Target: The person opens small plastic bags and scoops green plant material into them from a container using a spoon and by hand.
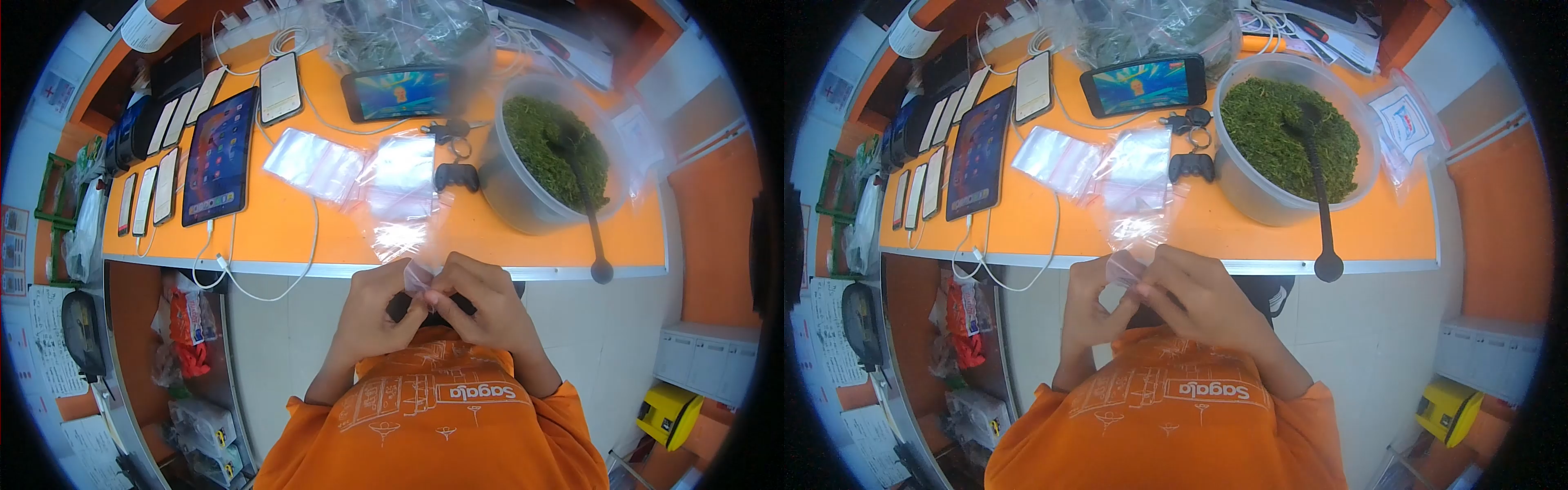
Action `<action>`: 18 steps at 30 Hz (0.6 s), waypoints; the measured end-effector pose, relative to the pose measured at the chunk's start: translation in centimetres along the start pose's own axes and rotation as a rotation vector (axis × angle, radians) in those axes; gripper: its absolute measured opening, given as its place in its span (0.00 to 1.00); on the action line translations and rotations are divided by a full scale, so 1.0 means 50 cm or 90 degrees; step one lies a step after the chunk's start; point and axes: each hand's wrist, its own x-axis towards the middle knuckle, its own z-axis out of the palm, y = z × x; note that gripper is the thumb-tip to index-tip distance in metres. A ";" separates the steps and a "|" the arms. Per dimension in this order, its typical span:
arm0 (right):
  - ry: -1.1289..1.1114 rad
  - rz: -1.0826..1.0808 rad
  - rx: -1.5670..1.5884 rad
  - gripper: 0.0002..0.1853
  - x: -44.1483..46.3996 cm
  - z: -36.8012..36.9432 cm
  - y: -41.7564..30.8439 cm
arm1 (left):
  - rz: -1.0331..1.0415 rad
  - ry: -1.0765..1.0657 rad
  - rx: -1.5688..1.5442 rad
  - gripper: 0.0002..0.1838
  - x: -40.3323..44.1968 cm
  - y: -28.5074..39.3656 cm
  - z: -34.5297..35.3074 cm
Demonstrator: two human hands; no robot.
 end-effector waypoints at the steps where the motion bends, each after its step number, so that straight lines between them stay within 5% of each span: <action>1: 0.005 -0.024 -0.042 0.05 0.000 0.002 -0.001 | 0.015 0.015 0.033 0.02 -0.001 -0.003 0.003; 7: 0.014 0.021 -0.125 0.04 0.002 0.008 -0.007 | 0.152 0.077 0.282 0.04 0.005 -0.008 0.015; 18: 0.130 -0.119 -0.311 0.07 0.011 0.030 -0.014 | 0.236 0.272 0.448 0.05 -0.002 -0.025 0.036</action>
